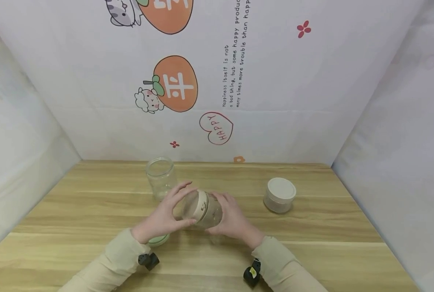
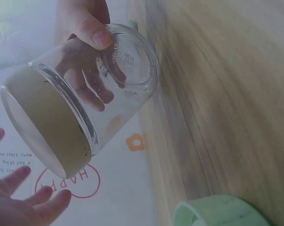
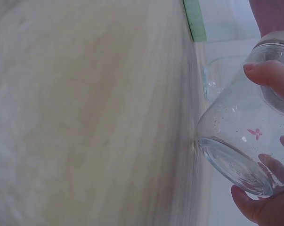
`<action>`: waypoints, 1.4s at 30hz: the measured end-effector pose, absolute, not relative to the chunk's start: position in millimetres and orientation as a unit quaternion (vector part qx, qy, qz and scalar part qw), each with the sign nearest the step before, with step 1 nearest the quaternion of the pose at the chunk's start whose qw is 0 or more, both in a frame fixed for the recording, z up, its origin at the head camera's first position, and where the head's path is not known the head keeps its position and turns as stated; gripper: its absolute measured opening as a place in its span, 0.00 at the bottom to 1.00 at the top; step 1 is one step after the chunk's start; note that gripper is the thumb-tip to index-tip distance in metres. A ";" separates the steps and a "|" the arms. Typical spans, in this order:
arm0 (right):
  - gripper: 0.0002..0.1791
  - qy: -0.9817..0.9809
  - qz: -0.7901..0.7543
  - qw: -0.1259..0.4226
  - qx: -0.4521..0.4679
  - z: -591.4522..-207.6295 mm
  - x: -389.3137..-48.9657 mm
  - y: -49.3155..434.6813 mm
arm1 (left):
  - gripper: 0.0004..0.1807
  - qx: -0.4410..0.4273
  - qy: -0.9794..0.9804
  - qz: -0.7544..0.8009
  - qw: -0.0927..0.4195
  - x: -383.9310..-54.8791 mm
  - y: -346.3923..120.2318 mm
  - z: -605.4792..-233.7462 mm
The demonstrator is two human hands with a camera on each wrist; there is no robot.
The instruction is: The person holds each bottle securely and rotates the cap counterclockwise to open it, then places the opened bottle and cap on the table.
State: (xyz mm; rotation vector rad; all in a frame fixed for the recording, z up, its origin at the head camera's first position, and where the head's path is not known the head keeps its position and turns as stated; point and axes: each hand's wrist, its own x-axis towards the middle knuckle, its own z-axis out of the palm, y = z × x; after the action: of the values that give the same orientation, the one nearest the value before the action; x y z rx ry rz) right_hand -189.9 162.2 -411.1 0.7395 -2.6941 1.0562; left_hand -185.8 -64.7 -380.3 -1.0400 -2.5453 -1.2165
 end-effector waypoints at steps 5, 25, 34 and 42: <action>0.54 -0.899 0.349 0.080 0.251 -410.7 -190.0 163.1 | 0.42 -0.434 -0.826 -0.350 0.082 -190.0 -68.0 -381.2; 0.54 -0.902 0.339 0.081 0.256 -408.5 -188.2 160.8 | 0.41 -0.441 -0.825 -0.341 0.087 -194.8 -68.2 -379.8; 0.55 -0.904 0.333 0.090 0.252 -409.4 -188.1 161.3 | 0.42 -0.411 -0.839 -0.350 0.069 -194.5 -65.8 -377.0; 0.55 -0.910 0.321 0.091 0.247 -409.1 -187.7 160.1 | 0.43 -0.372 -0.848 -0.373 0.055 -190.9 -65.9 -377.3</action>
State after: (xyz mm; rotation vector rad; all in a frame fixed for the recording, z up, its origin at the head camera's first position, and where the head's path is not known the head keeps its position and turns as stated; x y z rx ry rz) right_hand -187.7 160.1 -409.1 0.7353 -2.7041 0.9530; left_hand -190.9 -65.9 -377.3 -1.1286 -2.5756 -1.1317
